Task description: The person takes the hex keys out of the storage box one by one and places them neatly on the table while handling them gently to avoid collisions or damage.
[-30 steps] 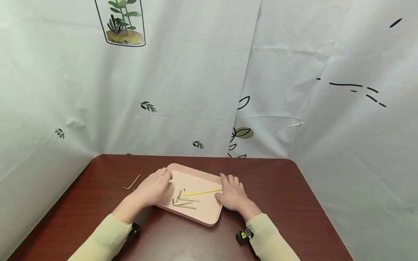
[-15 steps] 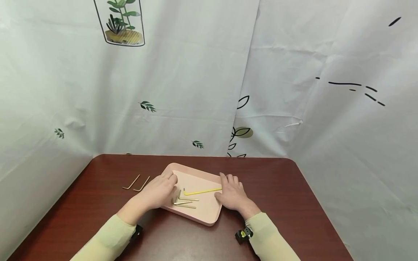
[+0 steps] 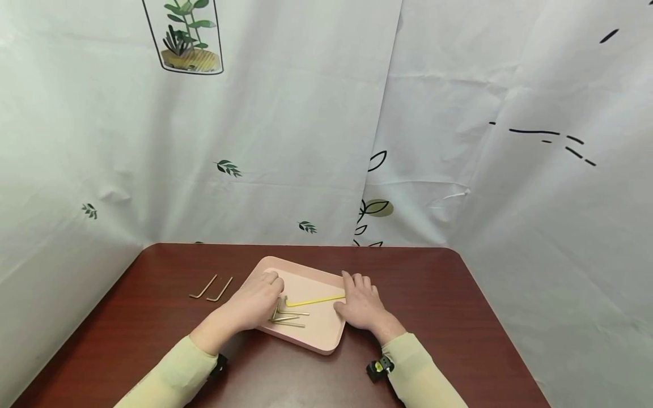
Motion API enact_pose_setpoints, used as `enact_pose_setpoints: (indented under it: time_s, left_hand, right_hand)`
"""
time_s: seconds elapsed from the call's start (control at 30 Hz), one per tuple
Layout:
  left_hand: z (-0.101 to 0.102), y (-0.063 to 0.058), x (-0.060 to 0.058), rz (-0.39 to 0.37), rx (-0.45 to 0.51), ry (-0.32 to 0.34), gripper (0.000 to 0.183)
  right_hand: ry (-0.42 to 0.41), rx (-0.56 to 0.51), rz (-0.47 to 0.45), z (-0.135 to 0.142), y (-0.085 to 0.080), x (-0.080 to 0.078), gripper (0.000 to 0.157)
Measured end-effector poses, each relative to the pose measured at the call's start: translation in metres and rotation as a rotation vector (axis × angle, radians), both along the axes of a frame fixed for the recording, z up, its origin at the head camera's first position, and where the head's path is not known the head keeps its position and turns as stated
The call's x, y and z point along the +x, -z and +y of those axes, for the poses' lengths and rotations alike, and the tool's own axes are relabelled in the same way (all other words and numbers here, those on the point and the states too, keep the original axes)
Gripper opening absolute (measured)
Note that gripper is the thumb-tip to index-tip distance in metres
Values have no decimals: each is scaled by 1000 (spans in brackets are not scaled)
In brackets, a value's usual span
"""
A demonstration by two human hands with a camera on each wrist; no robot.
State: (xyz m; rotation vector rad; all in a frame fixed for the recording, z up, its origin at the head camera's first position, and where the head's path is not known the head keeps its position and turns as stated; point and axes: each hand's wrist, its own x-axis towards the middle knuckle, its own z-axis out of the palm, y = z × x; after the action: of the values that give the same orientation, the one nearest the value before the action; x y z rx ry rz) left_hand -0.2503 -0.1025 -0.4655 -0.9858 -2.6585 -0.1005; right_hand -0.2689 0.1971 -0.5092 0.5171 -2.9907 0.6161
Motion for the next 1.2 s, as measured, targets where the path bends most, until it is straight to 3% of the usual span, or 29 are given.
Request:
enact_pose_setpoints:
  time_s: [0.77, 1.2]
  left_hand:
    - [13, 5, 3, -142, -83, -2, 15]
    - [17, 6, 3, -133, -122, 8, 19]
  right_hand:
    - [6, -7, -16, -2, -6, 3, 82]
    - [9, 4, 2, -2, -2, 1, 82]
